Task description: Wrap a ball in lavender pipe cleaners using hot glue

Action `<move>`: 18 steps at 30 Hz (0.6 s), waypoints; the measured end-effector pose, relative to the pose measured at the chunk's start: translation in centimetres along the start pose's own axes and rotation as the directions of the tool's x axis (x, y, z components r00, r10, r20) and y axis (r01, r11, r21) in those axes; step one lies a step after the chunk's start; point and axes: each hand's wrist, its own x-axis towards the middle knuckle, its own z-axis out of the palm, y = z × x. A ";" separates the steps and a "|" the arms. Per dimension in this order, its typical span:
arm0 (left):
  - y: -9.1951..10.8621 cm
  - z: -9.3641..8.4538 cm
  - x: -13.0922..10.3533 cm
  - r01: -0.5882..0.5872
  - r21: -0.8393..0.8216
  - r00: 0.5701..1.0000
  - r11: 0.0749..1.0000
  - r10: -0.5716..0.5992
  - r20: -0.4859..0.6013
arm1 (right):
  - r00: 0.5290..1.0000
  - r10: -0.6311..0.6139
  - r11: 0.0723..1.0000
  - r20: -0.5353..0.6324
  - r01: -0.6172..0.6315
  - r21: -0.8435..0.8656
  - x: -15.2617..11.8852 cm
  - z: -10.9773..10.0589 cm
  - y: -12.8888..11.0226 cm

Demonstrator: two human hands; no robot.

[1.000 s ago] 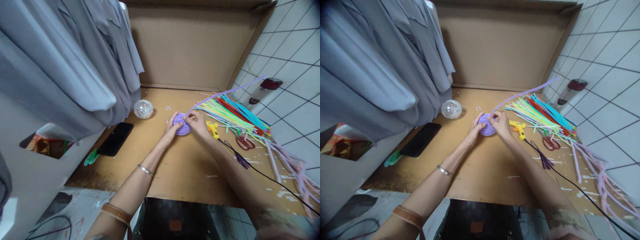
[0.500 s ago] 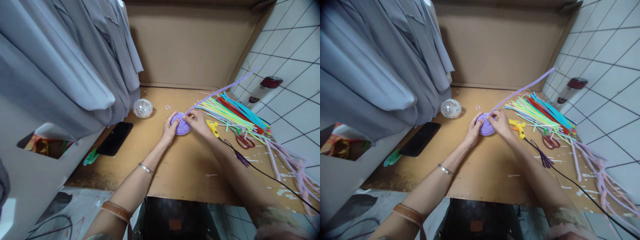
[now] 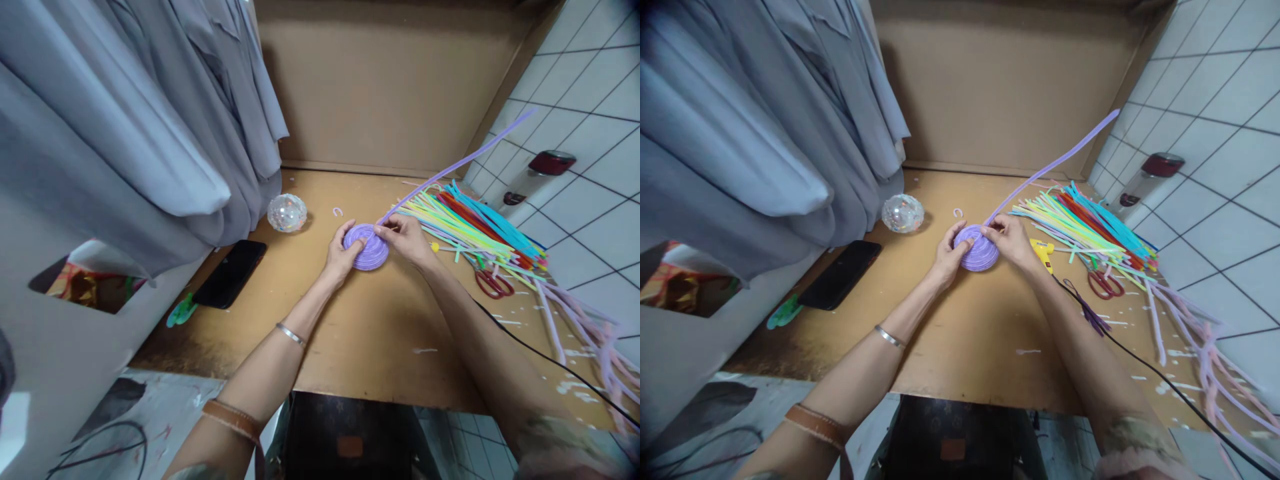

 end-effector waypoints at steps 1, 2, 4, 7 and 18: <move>0.0 0.0 0.0 -0.003 0.010 1.000 1.000 0.003 0.005 | 1.000 -0.007 1.000 -0.001 0.007 -0.013 0.0 0.0 -0.1; 0.0 0.0 -0.1 -0.009 0.019 1.000 1.000 0.009 0.013 | 1.000 -0.018 0.999 0.001 0.018 -0.027 -0.1 -0.1 -0.2; 0.0 0.1 -0.2 -0.025 0.035 0.999 0.999 0.024 0.027 | 0.999 -0.047 0.997 0.009 0.047 -0.055 -0.2 -0.1 -0.4; -0.1 0.2 -0.2 -0.037 0.049 0.999 0.998 0.035 0.033 | 0.996 -0.083 0.992 0.029 0.085 -0.093 -0.2 -0.2 -0.6; -1.5 0.0 0.0 -0.031 0.115 0.999 0.993 0.032 -0.009 | 0.996 -0.073 0.995 0.050 0.077 -0.070 0.1 -0.3 -0.1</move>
